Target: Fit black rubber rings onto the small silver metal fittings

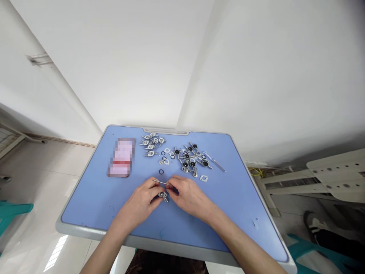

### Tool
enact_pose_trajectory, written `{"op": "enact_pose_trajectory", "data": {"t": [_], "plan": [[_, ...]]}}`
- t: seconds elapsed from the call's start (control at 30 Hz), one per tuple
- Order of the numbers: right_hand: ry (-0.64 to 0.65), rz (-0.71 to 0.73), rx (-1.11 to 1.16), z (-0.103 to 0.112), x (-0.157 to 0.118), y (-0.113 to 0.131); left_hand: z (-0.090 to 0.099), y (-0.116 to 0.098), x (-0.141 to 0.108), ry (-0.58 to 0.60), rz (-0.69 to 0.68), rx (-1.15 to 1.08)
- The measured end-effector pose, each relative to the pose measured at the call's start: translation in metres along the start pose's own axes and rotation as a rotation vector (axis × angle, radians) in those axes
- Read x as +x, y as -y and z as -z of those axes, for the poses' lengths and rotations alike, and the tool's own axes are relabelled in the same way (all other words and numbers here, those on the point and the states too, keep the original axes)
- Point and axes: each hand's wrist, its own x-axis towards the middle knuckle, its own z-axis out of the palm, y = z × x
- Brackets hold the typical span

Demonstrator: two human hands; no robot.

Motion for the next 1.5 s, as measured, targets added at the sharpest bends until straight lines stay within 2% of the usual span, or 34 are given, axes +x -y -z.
{"op": "enact_pose_trajectory", "data": {"t": [0.07,0.17,0.33,0.5,1.07,1.5], "plan": [[-0.030,-0.016,0.022,0.000,-0.001,0.003,0.001,-0.001,0.000,-0.002,-0.002,0.008],[-0.025,-0.098,0.175,0.004,-0.001,0.007,0.001,-0.002,0.000,0.000,0.005,0.020],[0.110,-0.268,0.580,0.005,-0.002,0.003,-0.001,-0.002,0.000,-0.006,0.014,0.037],[0.203,-0.315,0.750,0.002,-0.002,-0.003,-0.002,-0.001,0.000,0.009,0.031,0.040],[0.202,-0.332,0.841,0.001,0.001,-0.005,-0.002,-0.001,0.000,-0.008,0.021,0.038],[0.168,-0.355,0.690,0.003,-0.001,0.000,-0.005,-0.002,0.001,-0.023,0.033,0.023]]}}
